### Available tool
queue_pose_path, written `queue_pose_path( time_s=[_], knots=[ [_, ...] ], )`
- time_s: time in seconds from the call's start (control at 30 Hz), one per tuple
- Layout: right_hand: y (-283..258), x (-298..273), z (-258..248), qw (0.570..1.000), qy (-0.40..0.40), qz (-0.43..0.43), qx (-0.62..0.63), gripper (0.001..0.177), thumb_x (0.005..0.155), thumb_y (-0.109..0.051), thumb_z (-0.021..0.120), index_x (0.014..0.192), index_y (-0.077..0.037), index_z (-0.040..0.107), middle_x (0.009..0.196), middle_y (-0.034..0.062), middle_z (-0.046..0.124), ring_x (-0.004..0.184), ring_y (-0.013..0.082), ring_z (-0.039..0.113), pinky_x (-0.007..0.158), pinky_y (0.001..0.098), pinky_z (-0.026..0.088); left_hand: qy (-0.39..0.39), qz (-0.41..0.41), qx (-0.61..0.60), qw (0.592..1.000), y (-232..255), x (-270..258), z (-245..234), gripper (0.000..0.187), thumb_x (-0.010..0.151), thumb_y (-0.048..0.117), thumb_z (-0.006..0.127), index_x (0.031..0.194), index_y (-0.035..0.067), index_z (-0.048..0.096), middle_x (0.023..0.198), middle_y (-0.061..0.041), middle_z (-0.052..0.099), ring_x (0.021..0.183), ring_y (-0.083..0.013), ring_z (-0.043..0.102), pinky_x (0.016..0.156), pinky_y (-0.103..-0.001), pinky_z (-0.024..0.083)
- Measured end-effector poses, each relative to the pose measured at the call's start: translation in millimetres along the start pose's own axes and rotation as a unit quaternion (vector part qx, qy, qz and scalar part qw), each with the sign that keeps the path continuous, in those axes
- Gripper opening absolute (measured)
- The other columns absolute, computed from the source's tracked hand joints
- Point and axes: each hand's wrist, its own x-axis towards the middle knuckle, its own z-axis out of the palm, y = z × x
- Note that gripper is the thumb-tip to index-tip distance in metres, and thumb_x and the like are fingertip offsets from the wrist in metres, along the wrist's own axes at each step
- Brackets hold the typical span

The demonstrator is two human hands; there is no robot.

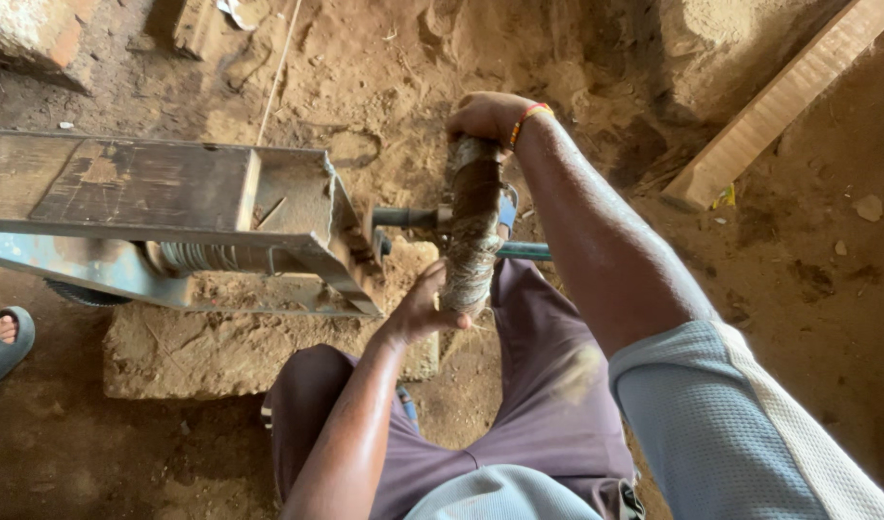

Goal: The person operates a hand-cranked machine to wind rope onto a spool. The person rotates the handle with one hand while guiding the coiled rope material onto the rotating axle with the other hand.

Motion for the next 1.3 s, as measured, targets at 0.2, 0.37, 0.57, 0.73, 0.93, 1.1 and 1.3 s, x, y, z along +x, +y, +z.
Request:
queue_pose_path(
  time_s=[0.2,0.37,0.57,0.73,0.93,1.1,1.3],
  knots=[
    [8,0,6,0.993,0.047,-0.016,0.103,0.034,0.081,-0.028,0.068,0.105,-0.006,0.075,0.099,0.0122,0.074,0.083,0.0269,0.071,0.068,0.0455,0.059,-0.009,-0.029,-0.124,0.992,-26,6,13,0.118,0.06,0.076,0.088,0.141,0.0,0.05,0.121,-0.013,0.063,0.107,-0.0228,0.061,0.096,-0.042,0.061],
    [-15,-70,11,0.93,0.352,-0.045,-0.099,0.073,0.099,-0.047,0.072,0.147,0.0,0.043,0.128,0.0305,0.062,0.112,0.0415,0.064,0.089,0.0492,0.053,0.061,-0.014,-0.085,0.994,-27,-1,24,0.112,0.061,0.079,0.084,0.136,0.001,0.053,0.117,-0.009,0.064,0.104,-0.0182,0.063,0.091,-0.038,0.062],
    [-33,-207,74,0.931,0.325,-0.161,-0.042,0.09,0.088,-0.035,0.08,0.159,-0.014,0.029,0.152,0.0446,0.024,0.118,0.0526,0.059,0.086,0.0548,0.056,0.067,0.046,-0.005,0.997,-37,-3,19,0.108,0.071,0.083,0.078,0.137,-0.001,0.056,0.121,-0.011,0.066,0.107,-0.0174,0.065,0.094,-0.037,0.06],
    [-46,-207,95,0.925,0.356,-0.13,-0.02,0.094,0.074,-0.029,0.08,0.154,-0.015,0.033,0.155,0.0388,0.027,0.1,0.0547,0.065,0.085,0.0529,0.058,0.063,-0.003,-0.001,0.998,-43,0,19,0.118,0.063,0.089,0.073,0.135,-0.003,0.055,0.109,-0.012,0.069,0.092,-0.0193,0.07,0.082,-0.035,0.066],
    [-38,-189,92,0.918,0.368,-0.142,-0.036,0.084,0.079,-0.027,0.078,0.153,-0.016,0.042,0.153,0.0346,0.033,0.107,0.0556,0.063,0.092,0.0534,0.056,0.088,0.011,0.018,0.996,-31,-2,21,0.118,0.069,0.089,0.07,0.14,-0.003,0.053,0.12,-0.013,0.07,0.109,-0.0178,0.069,0.096,-0.031,0.06],
    [-40,-181,81,0.926,0.351,-0.136,-0.027,0.083,0.078,-0.03,0.079,0.151,-0.016,0.042,0.149,0.0334,0.036,0.112,0.0543,0.061,0.094,0.0523,0.054,0.088,-0.018,-0.02,0.996,-18,-3,22,0.107,0.073,0.087,0.072,0.132,-0.001,0.057,0.11,-0.009,0.07,0.096,-0.0154,0.068,0.086,-0.029,0.06],
    [-47,-177,64,0.947,0.304,-0.101,-0.011,0.08,0.077,-0.03,0.075,0.151,-0.018,0.045,0.145,0.0302,0.041,0.114,0.0498,0.062,0.099,0.0483,0.053,0.048,-0.045,-0.095,0.993,-6,0,27,0.102,0.078,0.082,0.069,0.138,0.002,0.048,0.094,-0.005,0.066,0.075,-0.01,0.064,0.066,-0.028,0.06]
  ],
)
